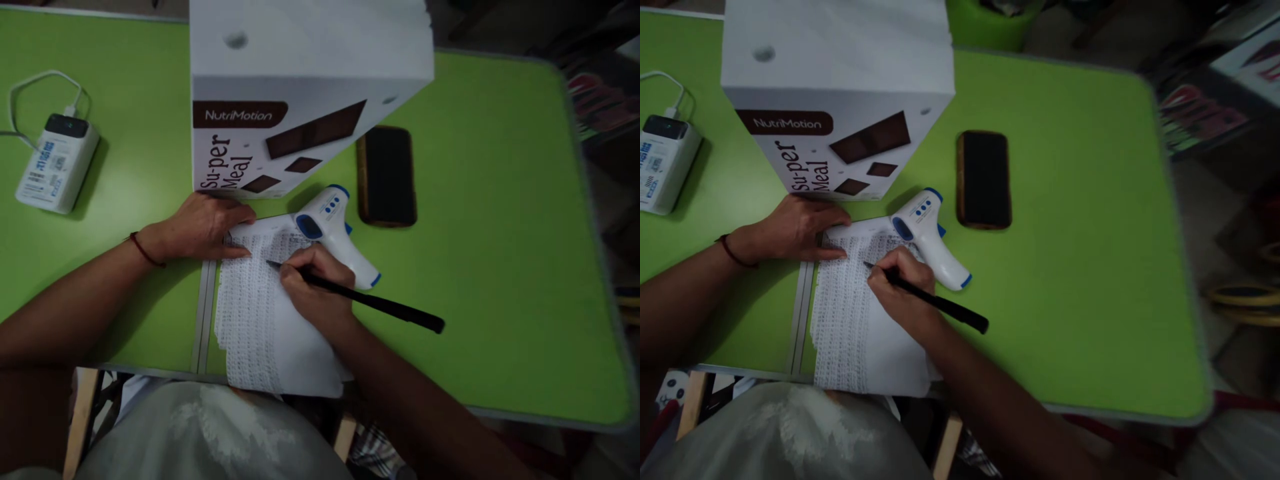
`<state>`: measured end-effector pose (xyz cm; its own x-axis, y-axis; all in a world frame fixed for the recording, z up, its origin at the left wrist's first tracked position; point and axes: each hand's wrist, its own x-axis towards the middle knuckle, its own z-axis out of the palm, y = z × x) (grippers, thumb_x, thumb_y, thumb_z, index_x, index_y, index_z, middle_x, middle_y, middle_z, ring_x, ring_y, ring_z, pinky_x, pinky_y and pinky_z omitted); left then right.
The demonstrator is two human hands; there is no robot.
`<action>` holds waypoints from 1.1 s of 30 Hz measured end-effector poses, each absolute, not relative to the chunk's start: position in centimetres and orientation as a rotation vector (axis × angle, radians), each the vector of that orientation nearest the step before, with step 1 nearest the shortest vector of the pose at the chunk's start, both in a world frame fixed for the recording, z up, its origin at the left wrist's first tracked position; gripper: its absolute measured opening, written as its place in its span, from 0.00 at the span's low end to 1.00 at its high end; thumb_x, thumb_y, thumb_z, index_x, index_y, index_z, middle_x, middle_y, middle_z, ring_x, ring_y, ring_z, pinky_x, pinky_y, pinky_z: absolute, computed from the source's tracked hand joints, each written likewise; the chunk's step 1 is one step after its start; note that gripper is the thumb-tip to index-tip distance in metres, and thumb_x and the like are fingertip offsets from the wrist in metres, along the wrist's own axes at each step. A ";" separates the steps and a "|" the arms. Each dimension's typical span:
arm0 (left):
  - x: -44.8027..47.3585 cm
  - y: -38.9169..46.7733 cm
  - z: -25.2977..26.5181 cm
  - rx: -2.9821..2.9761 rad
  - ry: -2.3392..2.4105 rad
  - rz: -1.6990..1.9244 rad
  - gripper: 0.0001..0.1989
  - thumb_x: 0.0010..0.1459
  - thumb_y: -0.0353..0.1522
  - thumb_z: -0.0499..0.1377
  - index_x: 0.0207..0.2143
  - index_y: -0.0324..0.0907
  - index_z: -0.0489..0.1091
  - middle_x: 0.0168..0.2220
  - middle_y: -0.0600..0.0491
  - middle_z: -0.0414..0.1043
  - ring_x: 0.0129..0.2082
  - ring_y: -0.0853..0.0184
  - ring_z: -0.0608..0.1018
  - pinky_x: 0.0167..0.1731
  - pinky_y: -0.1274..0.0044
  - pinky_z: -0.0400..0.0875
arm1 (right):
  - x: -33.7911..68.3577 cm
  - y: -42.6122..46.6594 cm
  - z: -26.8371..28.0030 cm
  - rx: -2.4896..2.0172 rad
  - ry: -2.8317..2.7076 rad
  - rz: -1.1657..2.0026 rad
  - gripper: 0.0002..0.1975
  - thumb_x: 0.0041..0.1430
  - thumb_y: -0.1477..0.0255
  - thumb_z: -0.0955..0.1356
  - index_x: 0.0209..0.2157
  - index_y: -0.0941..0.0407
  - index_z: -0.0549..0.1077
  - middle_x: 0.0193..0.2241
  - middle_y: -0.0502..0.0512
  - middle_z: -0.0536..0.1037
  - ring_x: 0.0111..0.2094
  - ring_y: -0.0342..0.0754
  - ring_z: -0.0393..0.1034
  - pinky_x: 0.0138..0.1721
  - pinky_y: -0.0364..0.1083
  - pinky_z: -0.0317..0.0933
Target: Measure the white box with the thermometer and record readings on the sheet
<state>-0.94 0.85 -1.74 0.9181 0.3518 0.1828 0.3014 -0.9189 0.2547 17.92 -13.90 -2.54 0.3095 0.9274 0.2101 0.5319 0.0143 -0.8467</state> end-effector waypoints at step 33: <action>-0.9 0.9 -1.9 2.848 0.481 0.339 0.32 0.63 0.58 0.51 0.47 0.41 0.74 0.35 0.48 0.79 0.32 0.60 0.78 0.33 0.71 0.66 | 17.6 -13.9 -2.3 -1.606 -1.392 0.537 0.07 0.47 0.75 0.66 0.20 0.51 0.65 0.13 0.41 0.68 0.16 0.40 0.61 0.18 0.41 0.57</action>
<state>-0.92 0.93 -1.88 0.9192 0.3466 0.1868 0.2928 -0.9189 0.2642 17.59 -13.94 -2.31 0.2670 0.9352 0.2326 0.5369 0.0561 -0.8418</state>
